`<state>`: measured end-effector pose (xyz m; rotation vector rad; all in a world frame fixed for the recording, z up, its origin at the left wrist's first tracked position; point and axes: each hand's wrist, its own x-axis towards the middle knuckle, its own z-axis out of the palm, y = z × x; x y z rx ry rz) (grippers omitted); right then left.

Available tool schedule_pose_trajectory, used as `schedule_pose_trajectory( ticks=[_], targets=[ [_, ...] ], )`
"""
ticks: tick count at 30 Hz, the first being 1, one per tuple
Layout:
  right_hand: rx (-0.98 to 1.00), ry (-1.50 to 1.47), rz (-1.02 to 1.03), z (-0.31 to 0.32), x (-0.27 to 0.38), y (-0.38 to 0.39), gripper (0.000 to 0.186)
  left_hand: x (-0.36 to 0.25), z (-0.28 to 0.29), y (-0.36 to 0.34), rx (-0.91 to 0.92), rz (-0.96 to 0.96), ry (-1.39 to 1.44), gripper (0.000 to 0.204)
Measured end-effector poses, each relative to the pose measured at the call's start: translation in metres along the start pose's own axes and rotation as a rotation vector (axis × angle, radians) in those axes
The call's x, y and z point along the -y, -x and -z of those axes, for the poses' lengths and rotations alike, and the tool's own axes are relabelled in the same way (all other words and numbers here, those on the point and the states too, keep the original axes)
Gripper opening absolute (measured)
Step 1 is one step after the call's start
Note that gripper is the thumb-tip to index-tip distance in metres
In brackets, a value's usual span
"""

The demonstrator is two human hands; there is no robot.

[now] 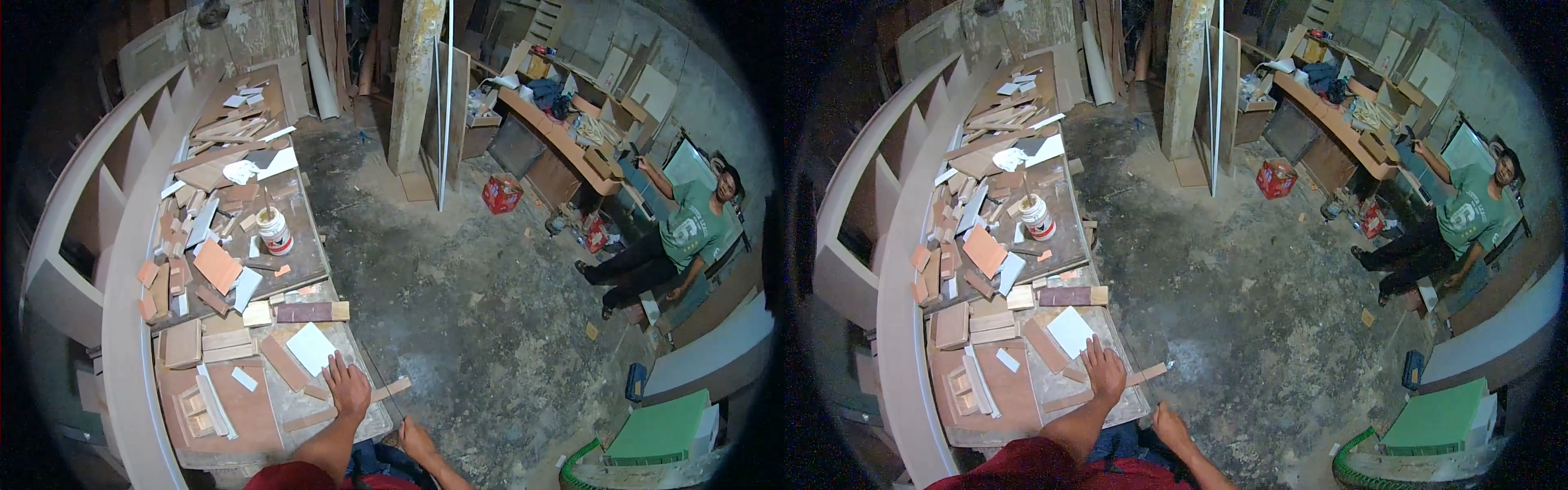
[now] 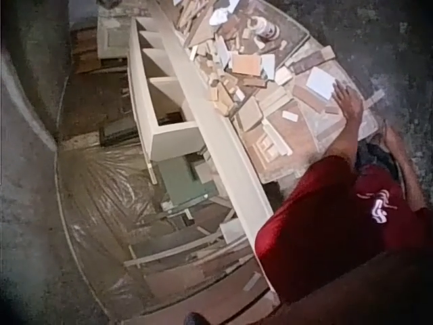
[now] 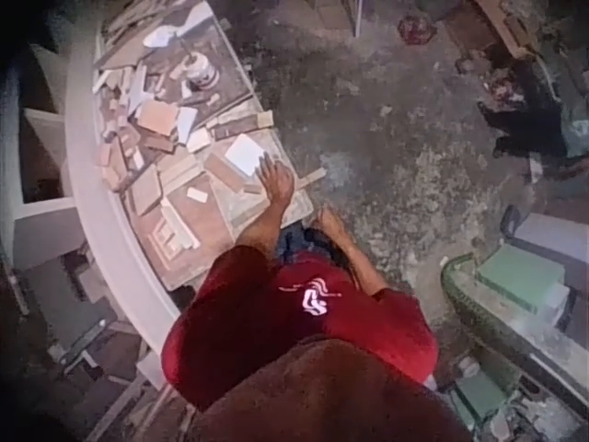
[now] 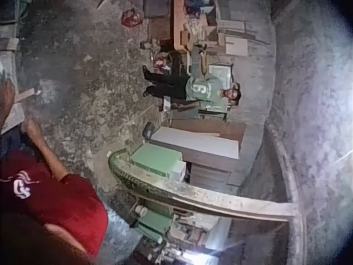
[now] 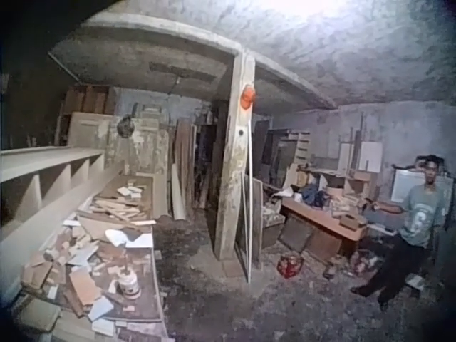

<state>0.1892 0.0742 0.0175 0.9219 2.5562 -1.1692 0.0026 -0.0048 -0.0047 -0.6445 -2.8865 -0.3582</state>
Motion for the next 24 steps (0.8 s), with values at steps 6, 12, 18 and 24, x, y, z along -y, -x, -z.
schedule_pose_trajectory(
  ticks=[6,12,18,24],
  targets=[
    [-0.093,-0.023,0.123,-0.006,0.009,-0.038,0.028,-0.007,0.004,-0.004,0.009,-0.007,0.029,0.022],
    [0.031,0.015,0.038,0.004,0.004,-0.005,0.028,0.002,0.001,0.001,0.023,0.021,0.016,0.023],
    [-0.061,-0.023,0.103,-0.013,0.006,-0.037,0.029,-0.005,0.001,-0.006,0.01,0.0,0.024,0.022],
    [0.081,0.059,-0.045,0.008,0.018,-0.002,0.032,-0.001,0.004,-0.003,0.01,0.004,-0.006,0.024]
  ],
)
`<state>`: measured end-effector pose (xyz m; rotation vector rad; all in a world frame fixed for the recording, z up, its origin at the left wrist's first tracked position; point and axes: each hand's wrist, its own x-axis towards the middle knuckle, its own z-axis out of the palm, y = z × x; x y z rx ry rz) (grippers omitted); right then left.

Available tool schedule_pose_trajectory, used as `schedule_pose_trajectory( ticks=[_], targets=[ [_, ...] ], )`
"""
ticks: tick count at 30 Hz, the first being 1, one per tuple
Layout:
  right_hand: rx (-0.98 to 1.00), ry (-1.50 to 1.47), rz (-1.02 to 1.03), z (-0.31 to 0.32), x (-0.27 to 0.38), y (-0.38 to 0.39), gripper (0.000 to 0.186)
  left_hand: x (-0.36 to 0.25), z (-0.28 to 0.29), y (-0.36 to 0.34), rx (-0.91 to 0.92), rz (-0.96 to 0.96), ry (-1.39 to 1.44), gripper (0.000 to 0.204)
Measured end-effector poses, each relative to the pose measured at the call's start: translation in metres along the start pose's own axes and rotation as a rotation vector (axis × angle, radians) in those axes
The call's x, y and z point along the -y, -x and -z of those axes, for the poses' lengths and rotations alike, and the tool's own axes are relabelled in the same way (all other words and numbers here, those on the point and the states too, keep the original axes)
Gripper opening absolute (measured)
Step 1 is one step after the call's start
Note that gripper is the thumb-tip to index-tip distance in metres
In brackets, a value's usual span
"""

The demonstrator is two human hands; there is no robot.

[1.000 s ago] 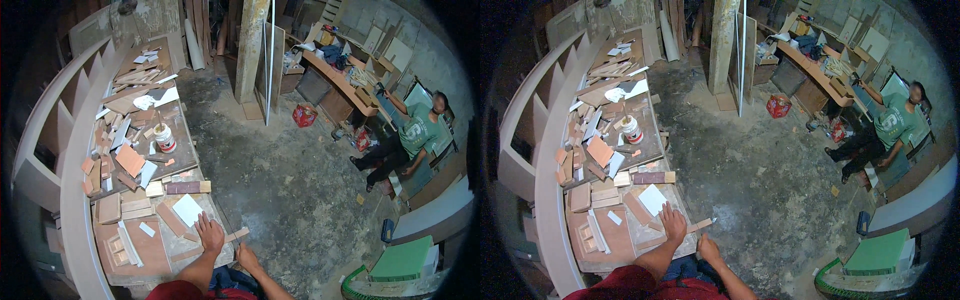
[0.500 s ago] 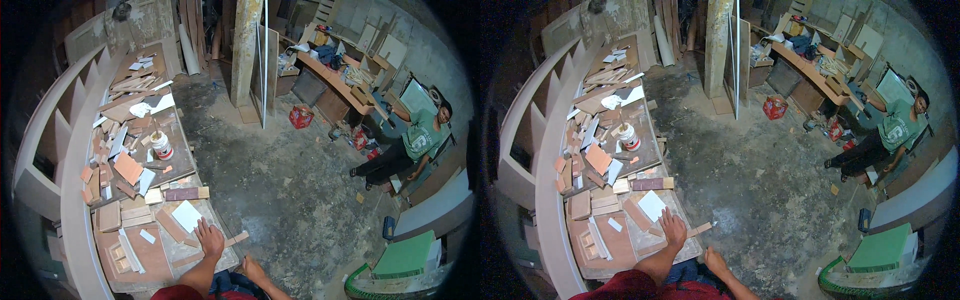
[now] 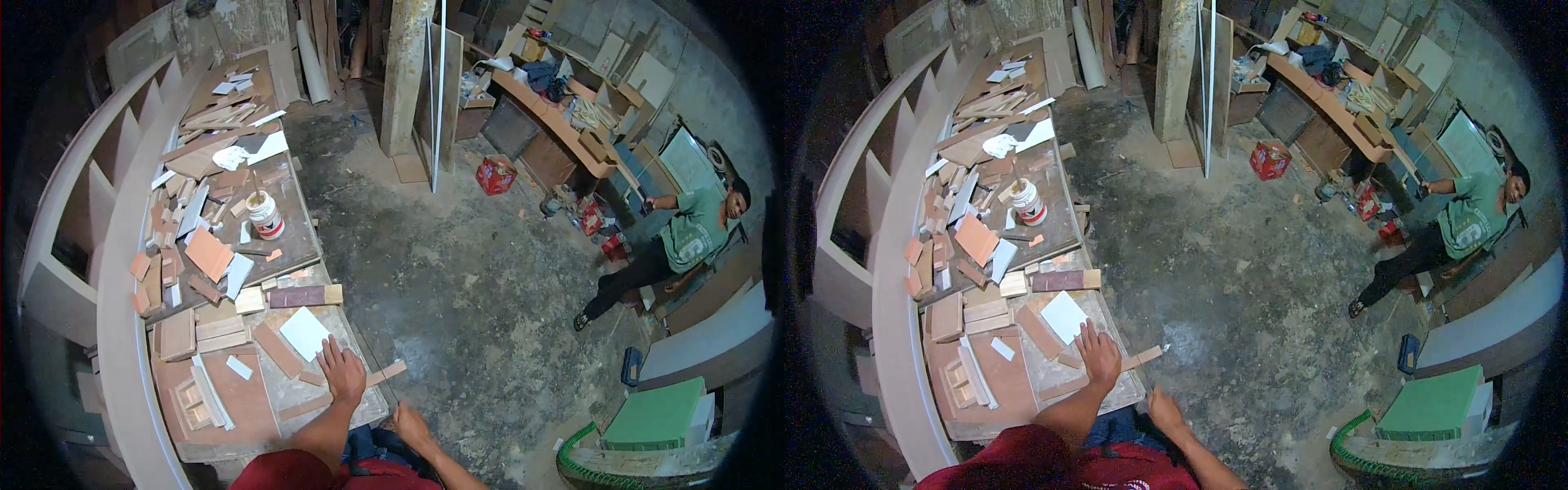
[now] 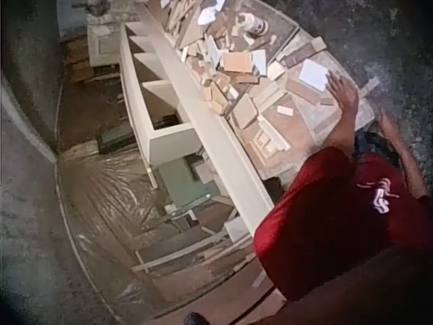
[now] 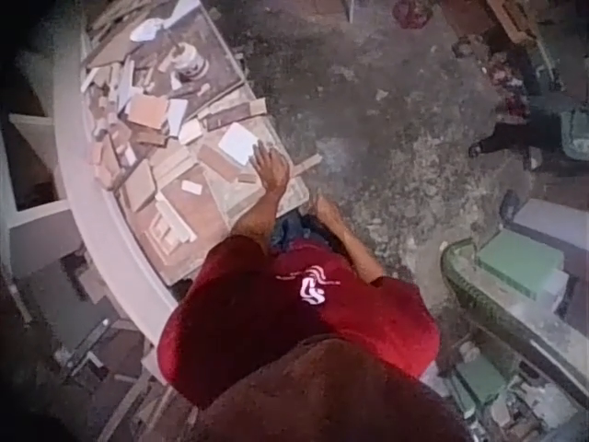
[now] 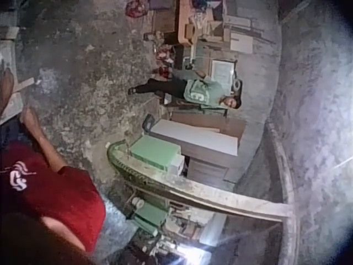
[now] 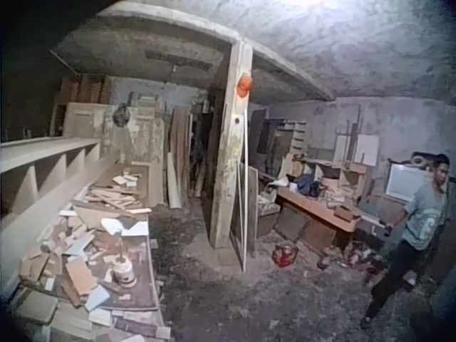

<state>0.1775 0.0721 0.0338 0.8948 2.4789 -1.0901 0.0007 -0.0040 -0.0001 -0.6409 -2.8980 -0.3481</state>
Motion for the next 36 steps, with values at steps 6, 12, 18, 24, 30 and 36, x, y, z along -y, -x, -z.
schedule_pose_trajectory(
  ticks=[6,12,18,24,30,36],
  targets=[
    [-0.094,-0.088,0.117,0.0,0.002,-0.022,0.028,-0.005,0.0,0.001,0.032,0.013,0.039,0.024],
    [-0.095,-0.08,0.125,-0.001,-0.008,-0.006,0.027,-0.004,-0.001,0.0,-0.039,-0.015,0.003,0.024],
    [-0.107,-0.073,0.177,-0.015,-0.007,-0.026,0.028,0.0,-0.005,-0.002,-0.022,0.008,0.016,0.024],
    [-0.162,-0.019,0.118,-0.018,-0.017,-0.022,0.029,-0.007,0.001,-0.001,-0.007,-0.001,0.016,0.024],
    [-0.135,-0.046,0.163,-0.014,-0.011,-0.017,0.027,0.001,-0.001,0.002,0.004,0.011,0.007,0.023],
    [-0.093,-0.056,0.11,-0.006,-0.004,-0.032,0.029,-0.008,0.006,-0.001,0.042,0.005,0.004,0.024]
  ],
)
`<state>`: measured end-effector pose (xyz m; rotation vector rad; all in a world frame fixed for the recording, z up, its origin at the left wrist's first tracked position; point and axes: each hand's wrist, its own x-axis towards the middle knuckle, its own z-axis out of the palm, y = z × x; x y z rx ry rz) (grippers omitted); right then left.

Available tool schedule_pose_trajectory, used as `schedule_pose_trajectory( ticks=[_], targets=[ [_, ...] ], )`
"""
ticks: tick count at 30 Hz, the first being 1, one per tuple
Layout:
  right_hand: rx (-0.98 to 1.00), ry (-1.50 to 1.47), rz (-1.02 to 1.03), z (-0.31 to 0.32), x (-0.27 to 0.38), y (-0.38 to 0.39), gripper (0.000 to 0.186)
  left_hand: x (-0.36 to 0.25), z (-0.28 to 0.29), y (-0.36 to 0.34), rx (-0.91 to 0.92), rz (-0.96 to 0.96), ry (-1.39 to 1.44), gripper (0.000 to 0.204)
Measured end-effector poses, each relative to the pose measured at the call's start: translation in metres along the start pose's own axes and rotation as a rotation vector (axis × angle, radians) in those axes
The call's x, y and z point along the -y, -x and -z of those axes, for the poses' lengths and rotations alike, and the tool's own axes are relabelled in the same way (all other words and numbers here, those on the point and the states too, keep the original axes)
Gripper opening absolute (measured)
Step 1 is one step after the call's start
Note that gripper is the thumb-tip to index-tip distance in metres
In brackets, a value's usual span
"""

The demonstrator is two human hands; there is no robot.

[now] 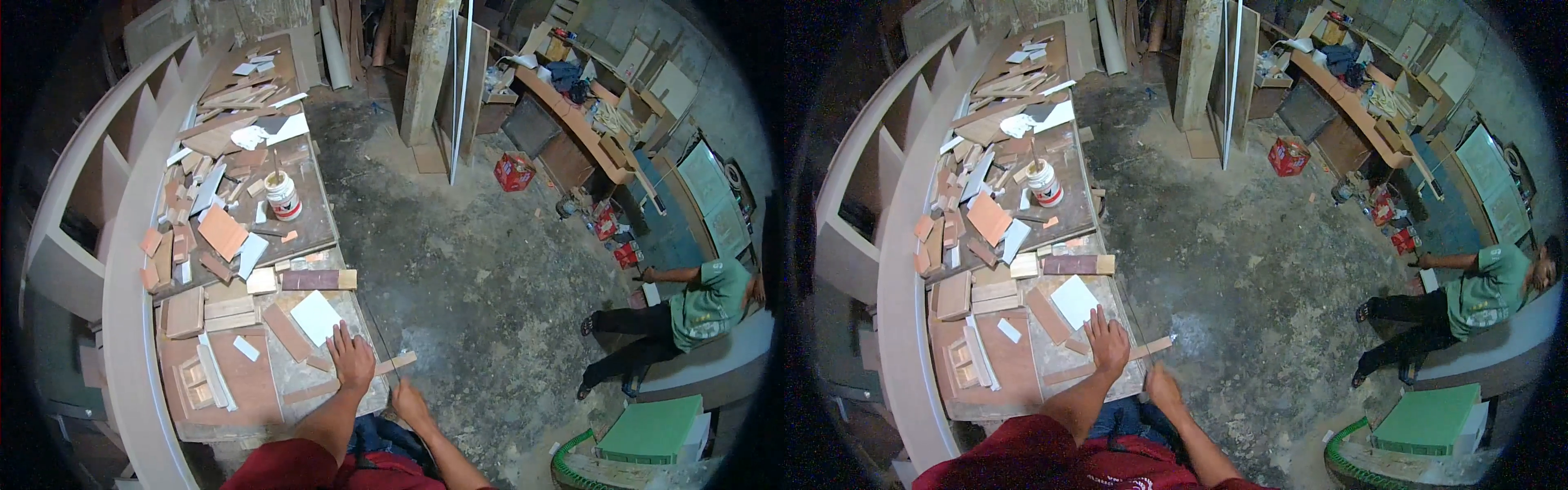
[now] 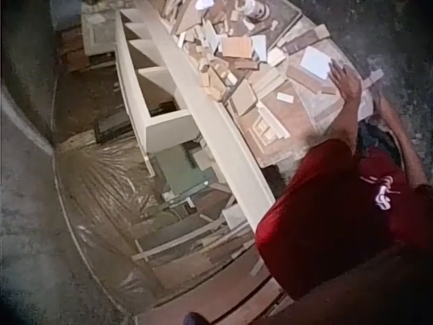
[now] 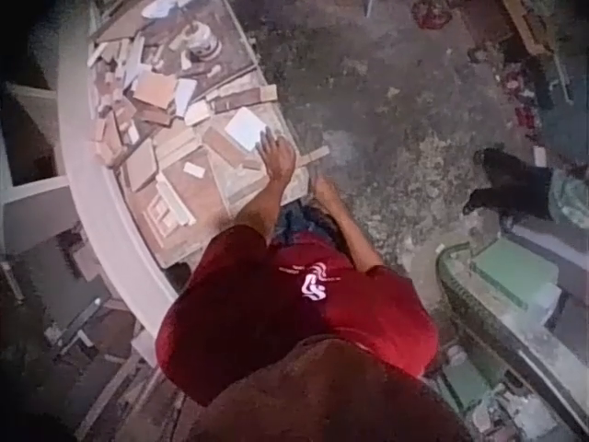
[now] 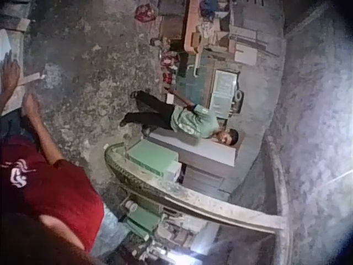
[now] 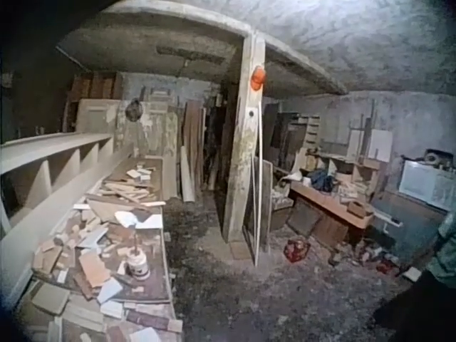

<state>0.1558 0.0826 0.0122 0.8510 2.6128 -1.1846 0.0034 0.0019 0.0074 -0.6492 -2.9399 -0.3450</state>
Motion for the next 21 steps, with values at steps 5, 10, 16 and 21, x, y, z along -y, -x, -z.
schedule_pose_trajectory(
  ticks=[5,10,16,21],
  targets=[
    [-0.006,0.039,-0.003,-0.006,-0.007,0.017,0.03,0.006,-0.001,0.0,0.008,0.005,-0.009,0.024],
    [-0.02,0.031,0.001,0.006,0.004,0.021,0.025,0.008,-0.007,0.001,-0.027,0.011,0.016,0.025],
    [-0.072,0.029,0.073,-0.007,-0.01,0.014,0.026,0.006,-0.008,-0.001,-0.003,0.015,0.042,0.026],
    [-0.008,0.049,-0.041,-0.003,0.0,0.024,0.026,0.011,-0.002,0.002,0.013,0.017,0.033,0.025]
  ],
)
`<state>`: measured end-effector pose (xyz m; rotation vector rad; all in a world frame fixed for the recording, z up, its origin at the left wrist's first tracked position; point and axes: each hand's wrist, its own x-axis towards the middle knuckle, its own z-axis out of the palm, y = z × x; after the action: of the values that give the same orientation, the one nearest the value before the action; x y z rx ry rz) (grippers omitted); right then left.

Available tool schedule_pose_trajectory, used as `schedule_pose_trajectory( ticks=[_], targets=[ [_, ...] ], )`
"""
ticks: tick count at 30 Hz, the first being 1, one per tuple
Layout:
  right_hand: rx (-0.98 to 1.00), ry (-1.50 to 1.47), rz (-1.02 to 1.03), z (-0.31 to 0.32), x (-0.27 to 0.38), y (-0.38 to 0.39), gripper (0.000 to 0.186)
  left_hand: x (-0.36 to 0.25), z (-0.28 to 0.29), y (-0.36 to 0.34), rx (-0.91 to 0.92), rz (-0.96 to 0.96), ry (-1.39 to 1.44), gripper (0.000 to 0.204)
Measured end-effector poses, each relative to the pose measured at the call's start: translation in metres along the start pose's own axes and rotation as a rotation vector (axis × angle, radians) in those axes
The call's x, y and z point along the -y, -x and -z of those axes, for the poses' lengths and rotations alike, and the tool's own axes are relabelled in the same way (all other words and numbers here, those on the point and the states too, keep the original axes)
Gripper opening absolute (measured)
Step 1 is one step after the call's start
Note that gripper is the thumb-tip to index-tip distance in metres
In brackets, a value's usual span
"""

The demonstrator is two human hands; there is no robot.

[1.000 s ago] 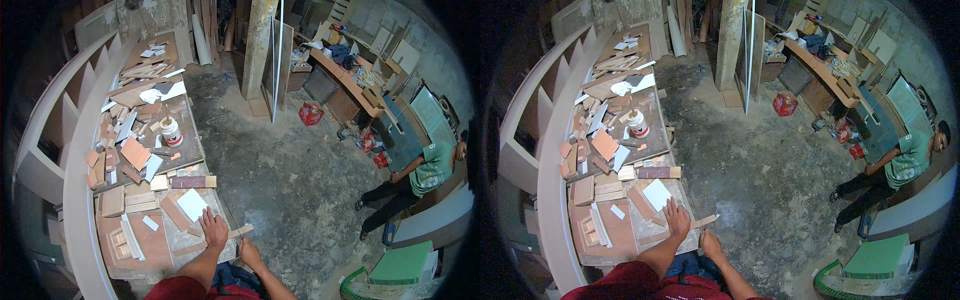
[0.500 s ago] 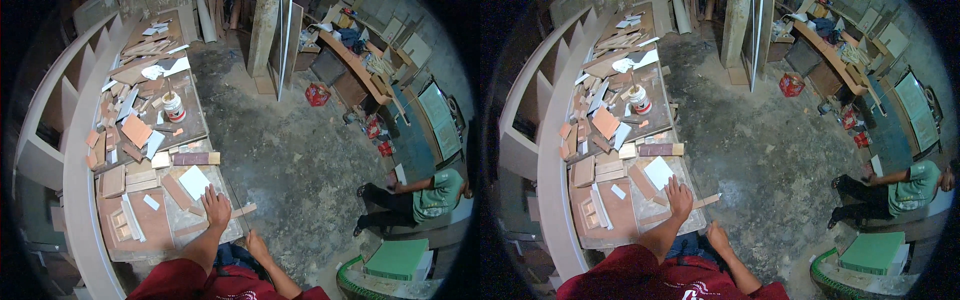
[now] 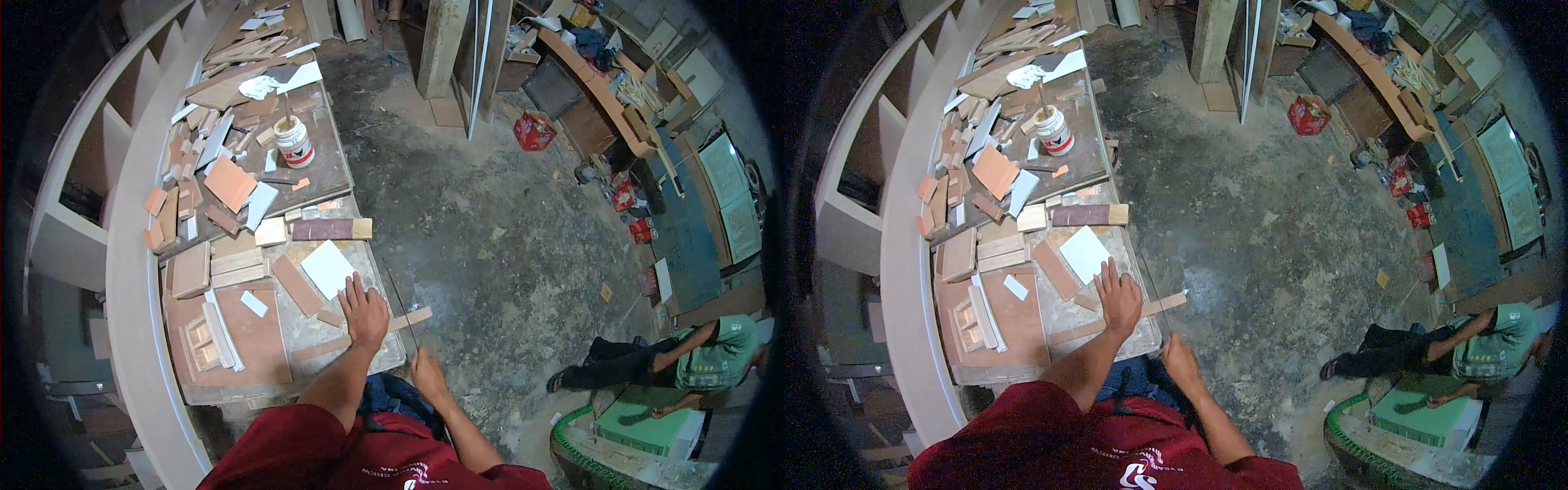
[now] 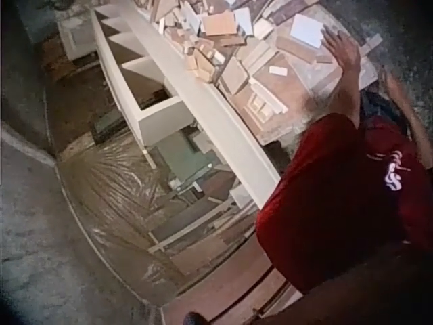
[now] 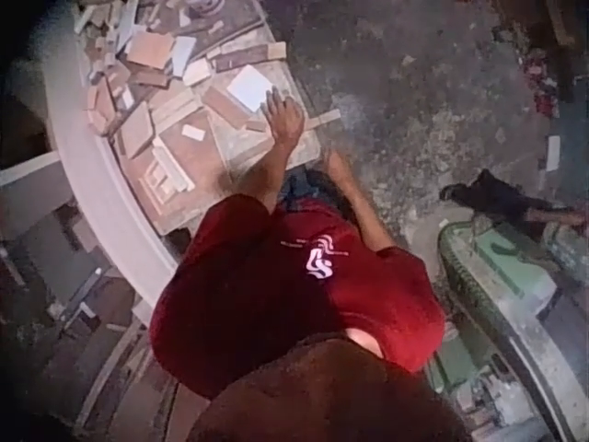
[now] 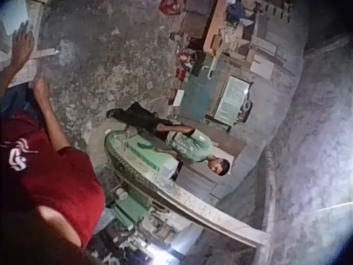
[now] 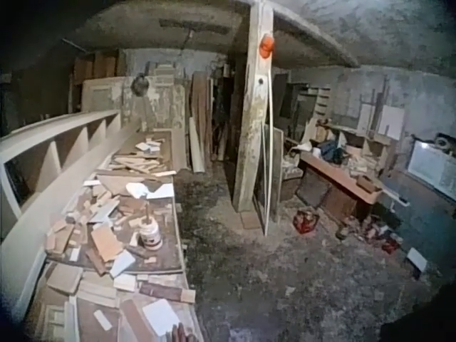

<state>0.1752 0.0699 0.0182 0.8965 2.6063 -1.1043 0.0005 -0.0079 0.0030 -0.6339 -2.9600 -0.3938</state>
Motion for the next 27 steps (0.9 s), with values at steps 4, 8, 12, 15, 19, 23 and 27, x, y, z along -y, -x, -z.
schedule_pose_trajectory(
  ticks=[4,8,12,15,19,23,27],
  targets=[
    [-0.077,-0.047,0.109,0.004,-0.001,-0.036,0.026,-0.013,-0.003,-0.003,-0.013,-0.028,0.024,0.025],
    [0.033,-0.01,0.007,0.006,-0.004,0.014,0.026,0.0,-0.004,0.001,-0.021,-0.015,-0.03,0.025],
    [-0.053,-0.022,0.086,0.009,-0.004,0.004,0.026,-0.005,0.001,-0.001,0.005,-0.013,-0.021,0.025],
    [-0.069,-0.055,0.163,0.006,-0.003,-0.03,0.026,-0.013,-0.003,-0.004,-0.004,-0.024,-0.016,0.024],
    [0.013,-0.007,0.052,-0.002,-0.002,0.002,0.025,0.002,-0.002,-0.002,-0.004,-0.009,-0.033,0.023],
    [0.0,-0.02,0.073,0.005,-0.008,-0.007,0.025,-0.008,-0.001,-0.003,-0.013,-0.006,-0.009,0.023],
    [0.032,-0.004,0.065,0.012,0.004,-0.038,0.027,-0.011,-0.004,-0.003,-0.01,-0.024,0.001,0.024]
  ],
)
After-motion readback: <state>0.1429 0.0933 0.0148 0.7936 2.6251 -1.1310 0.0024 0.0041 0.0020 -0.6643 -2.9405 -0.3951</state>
